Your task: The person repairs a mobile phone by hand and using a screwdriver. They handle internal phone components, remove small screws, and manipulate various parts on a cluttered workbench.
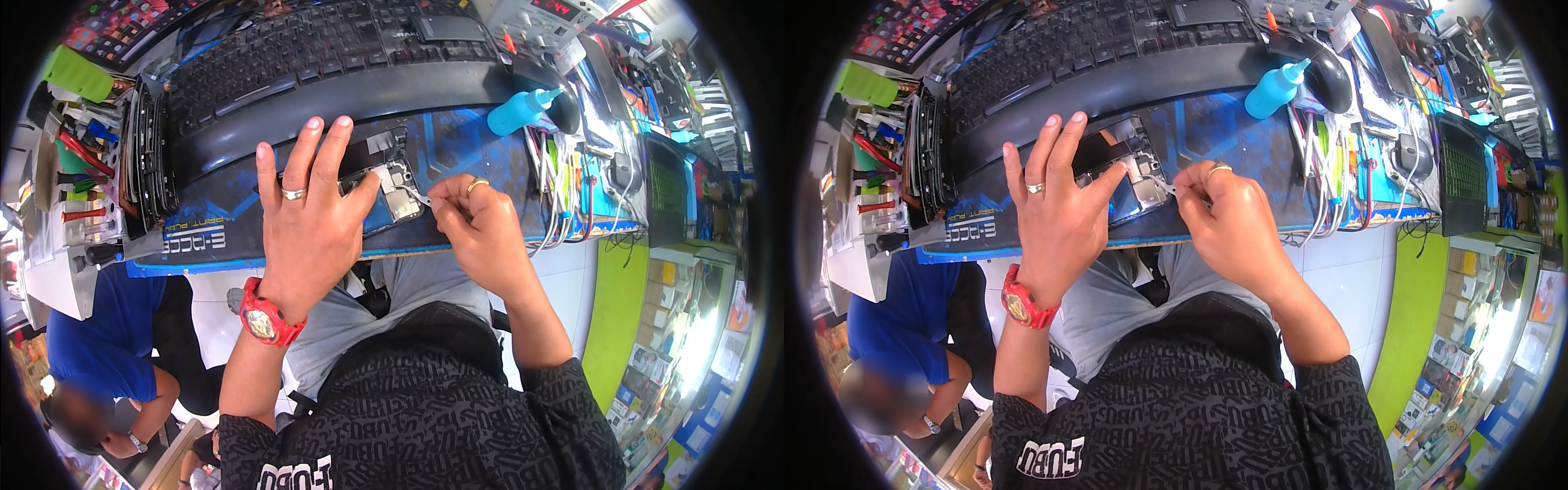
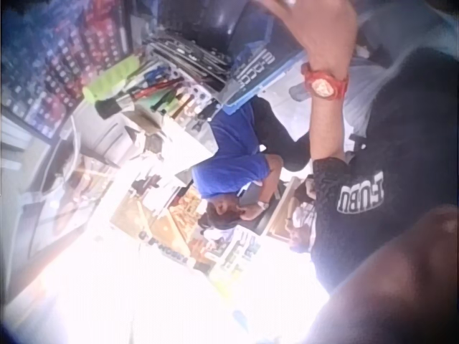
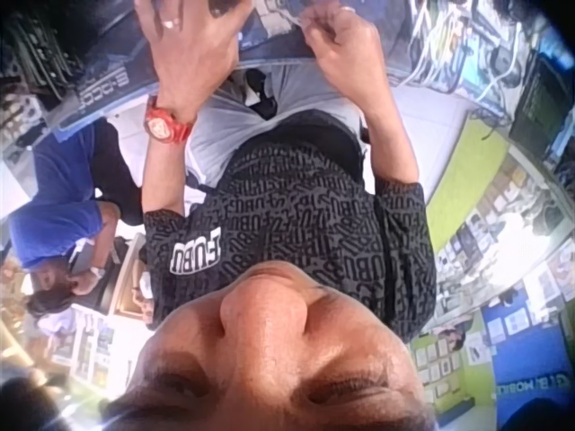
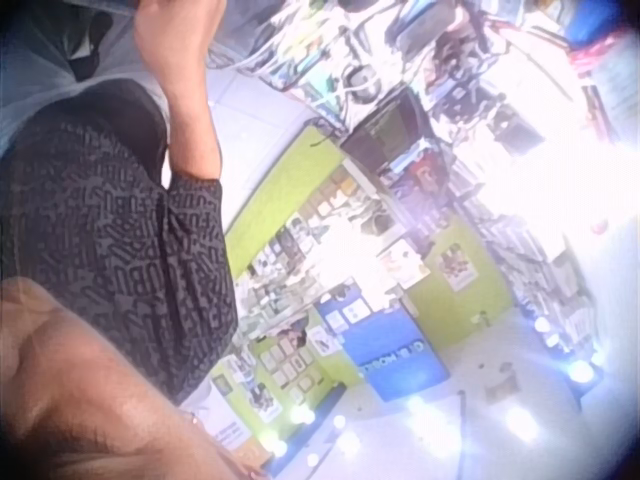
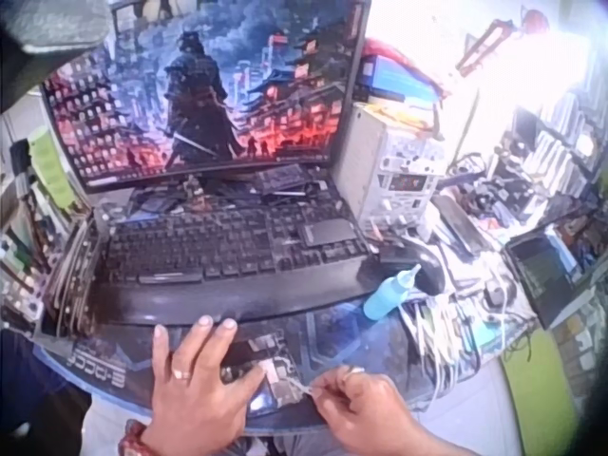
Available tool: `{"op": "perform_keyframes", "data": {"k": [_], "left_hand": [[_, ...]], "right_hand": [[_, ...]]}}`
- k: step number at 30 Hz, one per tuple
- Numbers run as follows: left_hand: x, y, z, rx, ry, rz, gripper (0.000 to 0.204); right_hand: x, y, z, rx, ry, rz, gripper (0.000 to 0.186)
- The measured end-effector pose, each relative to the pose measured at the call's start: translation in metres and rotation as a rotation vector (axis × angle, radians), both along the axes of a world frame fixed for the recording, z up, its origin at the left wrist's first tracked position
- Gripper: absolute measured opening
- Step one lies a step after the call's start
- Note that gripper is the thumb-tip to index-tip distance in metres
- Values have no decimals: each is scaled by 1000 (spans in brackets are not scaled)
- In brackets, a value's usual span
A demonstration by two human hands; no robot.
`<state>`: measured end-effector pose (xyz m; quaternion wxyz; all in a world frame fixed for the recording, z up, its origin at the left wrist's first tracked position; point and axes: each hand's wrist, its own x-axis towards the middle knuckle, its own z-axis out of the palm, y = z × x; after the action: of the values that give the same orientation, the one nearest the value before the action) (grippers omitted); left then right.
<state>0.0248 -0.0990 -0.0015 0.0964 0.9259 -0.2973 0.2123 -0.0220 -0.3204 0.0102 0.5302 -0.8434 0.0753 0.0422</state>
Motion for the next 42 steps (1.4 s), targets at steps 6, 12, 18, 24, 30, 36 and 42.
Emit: {"op": "perform_keyframes", "data": {"k": [6, 12, 18, 24, 30, 36, 42], "left_hand": [[0, 0, -2, -7, 8, 2, 33], [0, -1, -4, -19, -13, -1, 23], [0, -1, -5, -13, -13, 10, 24], [-2, 0, -6, -3, -26, 23, 23], [-4, -1, -6, -34, 6, 27, 18], [-4, 1, -11, -14, -41, 24, 21], [-4, 0, -13, -19, -62, 26, 21]], "right_hand": [[2, -2, 4, -11, 32, -1, 19], [2, -2, 4, 5, 16, -2, 18], [2, -2, 5, 21, 19, -2, 18], [3, -1, 6, 8, 12, 13, 13], [2, -2, 5, -31, 5, 15, 14], [2, -3, 7, -39, 31, 12, 17], [2, -3, 6, -34, 33, 15, 17]]}}
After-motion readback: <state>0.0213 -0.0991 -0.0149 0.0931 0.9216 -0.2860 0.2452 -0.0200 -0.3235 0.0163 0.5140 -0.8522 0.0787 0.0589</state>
